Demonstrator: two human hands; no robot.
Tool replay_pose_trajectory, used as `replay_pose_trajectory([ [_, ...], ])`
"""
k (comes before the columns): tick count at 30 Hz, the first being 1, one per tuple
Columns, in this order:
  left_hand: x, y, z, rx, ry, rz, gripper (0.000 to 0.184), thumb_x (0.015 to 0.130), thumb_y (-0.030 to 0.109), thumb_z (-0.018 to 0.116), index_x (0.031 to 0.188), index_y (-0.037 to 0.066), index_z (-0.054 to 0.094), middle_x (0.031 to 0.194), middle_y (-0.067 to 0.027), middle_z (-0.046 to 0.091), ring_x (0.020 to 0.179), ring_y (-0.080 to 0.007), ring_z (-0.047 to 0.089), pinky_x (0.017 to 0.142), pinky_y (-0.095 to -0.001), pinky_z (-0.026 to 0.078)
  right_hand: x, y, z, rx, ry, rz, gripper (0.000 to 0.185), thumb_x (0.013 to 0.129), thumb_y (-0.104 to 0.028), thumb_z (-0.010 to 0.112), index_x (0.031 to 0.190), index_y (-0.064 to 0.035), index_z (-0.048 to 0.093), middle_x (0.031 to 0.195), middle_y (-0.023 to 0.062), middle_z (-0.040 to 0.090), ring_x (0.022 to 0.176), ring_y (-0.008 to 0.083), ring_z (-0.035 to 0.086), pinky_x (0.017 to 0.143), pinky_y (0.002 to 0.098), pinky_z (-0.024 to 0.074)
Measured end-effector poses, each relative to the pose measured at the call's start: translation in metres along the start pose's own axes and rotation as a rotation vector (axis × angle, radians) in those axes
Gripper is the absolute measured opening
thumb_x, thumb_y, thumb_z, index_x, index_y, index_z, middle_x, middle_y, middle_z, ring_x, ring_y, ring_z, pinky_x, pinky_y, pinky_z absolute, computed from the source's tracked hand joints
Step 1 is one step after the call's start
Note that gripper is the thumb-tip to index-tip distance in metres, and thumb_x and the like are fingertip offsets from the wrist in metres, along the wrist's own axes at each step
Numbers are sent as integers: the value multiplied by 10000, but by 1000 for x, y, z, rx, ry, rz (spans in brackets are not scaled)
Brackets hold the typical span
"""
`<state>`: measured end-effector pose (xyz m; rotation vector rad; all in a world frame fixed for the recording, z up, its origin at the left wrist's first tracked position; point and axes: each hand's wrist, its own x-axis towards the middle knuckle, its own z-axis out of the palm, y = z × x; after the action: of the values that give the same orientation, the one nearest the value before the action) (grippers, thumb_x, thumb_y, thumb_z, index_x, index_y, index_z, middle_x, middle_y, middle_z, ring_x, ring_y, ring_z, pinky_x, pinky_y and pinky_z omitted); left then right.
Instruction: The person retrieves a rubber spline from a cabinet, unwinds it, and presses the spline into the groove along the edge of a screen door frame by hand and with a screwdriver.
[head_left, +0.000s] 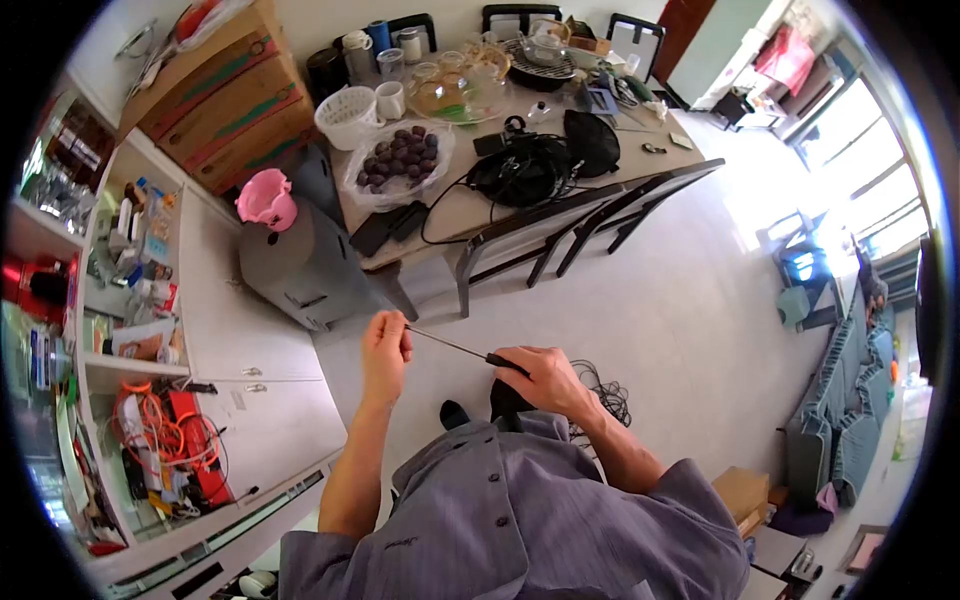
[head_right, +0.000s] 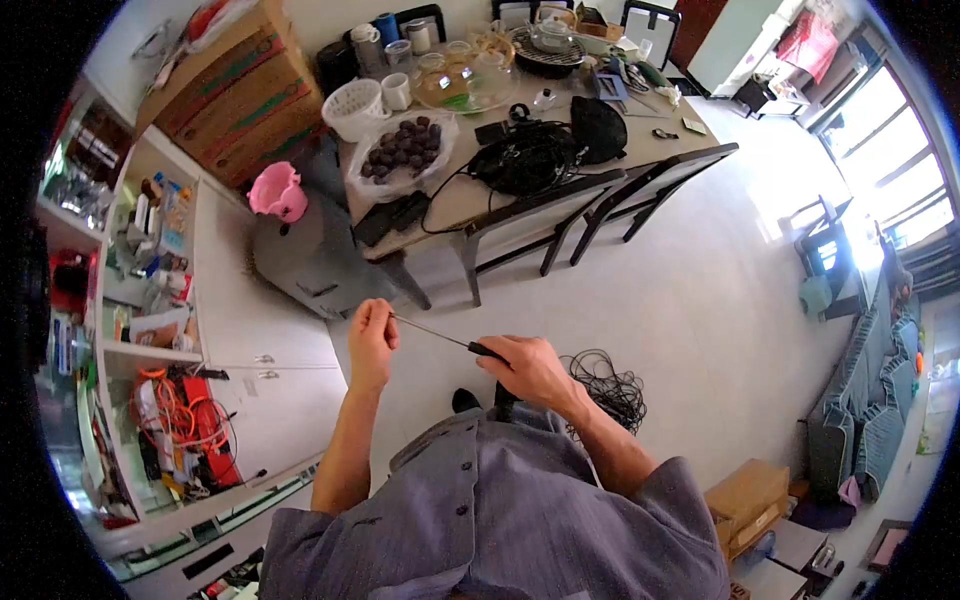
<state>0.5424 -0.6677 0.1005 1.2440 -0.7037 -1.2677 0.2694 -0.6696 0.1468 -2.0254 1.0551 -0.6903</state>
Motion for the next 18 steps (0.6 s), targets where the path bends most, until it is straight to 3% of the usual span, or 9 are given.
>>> replay_pose_trajectory([
  [1, 9, 0, 7, 3, -9, -5, 252, 1042, 258, 575, 872, 72, 592, 674, -12, 563, 592, -115, 514, 548, -272, 425, 12, 4, -1, 13, 23, -18, 246, 917, -197, 686, 1096, -28, 687, 946, 193, 705, 821, 389, 672, 713, 426, 542],
  [3, 27, 1, 22, -491, 84, -50, 229, 1056, 242, 546, 912, 72, 597, 723, -27, 584, 604, -129, 519, 561, -275, 433, 34, 14, 0, 27, 51, -33, 241, 917, -191, 685, 1098, -32, 686, 951, 181, 706, 815, 388, 671, 710, 429, 540],
  [6, 51, 7, 46, -545, 121, -25, 240, 1058, 234, 537, 910, 55, 597, 743, -38, 605, 601, -138, 535, 566, -277, 440, 71, 35, -4, 159, 30, 2, 248, 910, -188, 691, 1094, -22, 680, 941, 189, 702, 814, 399, 666, 706, 443, 532],
  [7, 55, 7, 49, -447, 0, 40, 215, 1060, 219, 527, 996, 36, 621, 848, -60, 648, 685, -142, 584, 617, -281, 463, 85, 38, -11, 192, 14, -26, 255, 909, -184, 692, 1100, -16, 673, 932, 197, 698, 811, 401, 667, 699, 449, 528],
  [8, 58, 4, 59, -442, -4, 22, 215, 1060, 219, 527, 996, 36, 621, 848, -60, 648, 685, -142, 584, 617, -281, 463, 97, 45, -17, 224, -1, -48, 262, 907, -179, 692, 1106, -11, 666, 923, 206, 694, 808, 403, 668, 693, 455, 523],
  [11, 73, 31, 115, -307, -78, 68, 252, 1068, 241, 511, 1199, 48, 605, 1062, -61, 658, 932, -138, 616, 749, -308, 500, 134, 76, -42, 213, -12, -173, 284, 913, -175, 677, 1139, -6, 641, 877, 210, 684, 794, 407, 670, 668, 463, 530],
  [18, 129, 15, 176, -110, 70, 14, 251, 1075, 253, 504, 1090, 31, 619, 1015, -79, 664, 915, -161, 627, 765, -320, 505, 184, 127, -101, 158, -139, -231, 274, 893, -205, 693, 1095, -32, 627, 839, 157, 665, 750, 387, 668, 630, 480, 536],
])
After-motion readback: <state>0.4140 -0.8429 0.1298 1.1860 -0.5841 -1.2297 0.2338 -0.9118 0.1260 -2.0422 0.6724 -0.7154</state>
